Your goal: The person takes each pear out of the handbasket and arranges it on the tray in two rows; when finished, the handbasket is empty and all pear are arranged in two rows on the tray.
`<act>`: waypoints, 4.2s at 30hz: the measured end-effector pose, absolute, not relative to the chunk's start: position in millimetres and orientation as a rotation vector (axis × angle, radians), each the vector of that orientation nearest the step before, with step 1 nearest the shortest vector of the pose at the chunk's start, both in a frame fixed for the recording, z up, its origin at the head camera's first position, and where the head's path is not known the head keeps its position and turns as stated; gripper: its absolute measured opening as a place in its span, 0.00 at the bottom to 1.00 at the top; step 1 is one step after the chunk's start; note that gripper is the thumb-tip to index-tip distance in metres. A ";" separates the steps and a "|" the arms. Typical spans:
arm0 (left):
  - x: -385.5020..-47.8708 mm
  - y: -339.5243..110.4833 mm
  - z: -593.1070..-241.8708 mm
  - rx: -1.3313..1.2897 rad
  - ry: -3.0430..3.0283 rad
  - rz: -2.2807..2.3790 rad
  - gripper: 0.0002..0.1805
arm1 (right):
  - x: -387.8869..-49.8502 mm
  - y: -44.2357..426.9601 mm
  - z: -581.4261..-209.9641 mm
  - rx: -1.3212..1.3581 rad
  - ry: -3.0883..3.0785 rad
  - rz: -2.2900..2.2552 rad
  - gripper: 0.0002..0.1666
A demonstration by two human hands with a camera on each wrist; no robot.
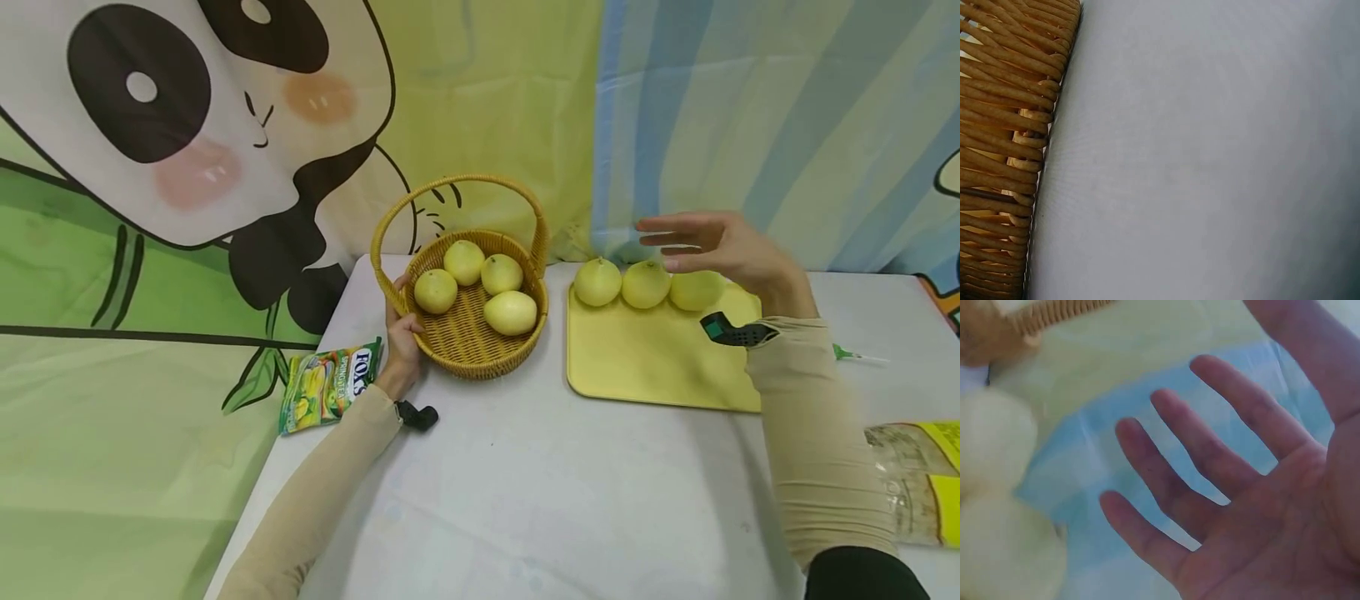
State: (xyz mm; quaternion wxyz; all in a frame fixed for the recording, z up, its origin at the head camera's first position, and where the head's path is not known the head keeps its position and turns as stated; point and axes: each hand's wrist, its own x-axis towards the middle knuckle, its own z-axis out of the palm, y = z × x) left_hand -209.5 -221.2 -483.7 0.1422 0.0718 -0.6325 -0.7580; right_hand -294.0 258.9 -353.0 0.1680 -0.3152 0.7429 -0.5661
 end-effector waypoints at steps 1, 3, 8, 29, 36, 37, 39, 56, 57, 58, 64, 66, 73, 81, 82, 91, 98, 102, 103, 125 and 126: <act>-209.1 -221.3 -483.7 0.208 -1.830 -2.180 0.50 | -294.0 249.0 -351.4 -0.946 2.075 -1.584 0.37; -208.7 -221.6 -484.1 0.207 -1.840 -2.162 0.51 | -293.4 227.8 -349.6 -1.036 2.002 -1.538 0.38; -208.0 -221.2 -482.7 0.195 -1.832 -2.160 0.51 | -286.1 169.5 -347.7 -1.112 1.940 -1.384 0.40; -209.0 -220.0 -486.3 0.195 -1.827 -2.181 0.51 | -292.8 43.8 -351.5 -1.021 2.116 -0.784 0.42; -208.3 -221.5 -484.3 0.211 -1.829 -2.159 0.51 | -297.9 26.2 -356.9 -0.941 2.157 -0.734 0.43; -208.2 -221.8 -484.2 0.213 -1.827 -2.160 0.51 | -298.0 23.3 -358.8 -0.935 2.159 -0.716 0.44; -208.0 -222.1 -484.6 0.216 -1.825 -2.165 0.51 | -297.9 18.2 -364.2 -0.923 2.161 -0.660 0.47; -209.1 -221.0 -483.8 0.186 -1.856 -2.152 0.50 | -301.2 11.4 -378.5 -0.910 2.207 -0.609 0.41; -208.6 -220.6 -483.5 0.199 -1.861 -2.154 0.50 | -300.7 13.4 -379.1 -0.921 2.209 -0.647 0.41; -208.2 -220.4 -483.4 0.206 -1.861 -2.160 0.50 | -300.2 15.5 -379.6 -0.933 2.210 -0.692 0.42; -208.1 -222.3 -484.4 0.213 -1.862 -2.161 0.51 | -296.7 33.0 -379.2 -0.998 2.193 -0.961 0.45; -208.0 -222.7 -484.7 0.222 -1.872 -2.149 0.50 | -294.5 42.3 -377.4 -0.963 2.175 -1.056 0.44; -205.1 -221.8 -484.1 0.237 -1.889 -2.147 0.50 | -287.2 85.4 -372.1 -0.897 2.130 -1.336 0.42; -208.2 -223.1 -486.0 0.199 -1.842 -2.162 0.50 | -288.0 147.4 -371.4 -0.842 2.113 -1.512 0.44; -208.5 -223.3 -486.1 0.192 -1.836 -2.165 0.51 | -288.4 156.2 -370.9 -0.842 2.120 -1.515 0.44; -207.6 -220.4 -482.9 0.195 -1.843 -2.168 0.51 | -286.7 243.9 -358.9 -0.821 2.097 -1.644 0.44; -207.0 -220.9 -484.3 0.214 -1.860 -2.160 0.50 | -287.0 308.7 -358.0 -0.688 2.193 -1.747 0.43; -206.7 -221.3 -485.0 0.210 -1.859 -2.167 0.49 | -289.7 344.6 -371.5 -0.606 2.213 -1.772 0.44; -206.9 -221.4 -485.1 0.206 -1.855 -2.168 0.50 | -290.1 352.9 -375.8 -0.577 2.214 -1.772 0.44; -207.0 -220.5 -486.3 0.185 -1.820 -2.179 0.50 | -294.4 403.7 -438.6 -0.243 2.382 -1.438 0.45; -207.1 -220.4 -486.2 0.183 -1.815 -2.178 0.50 | -294.9 402.7 -439.0 -0.241 2.387 -1.429 0.45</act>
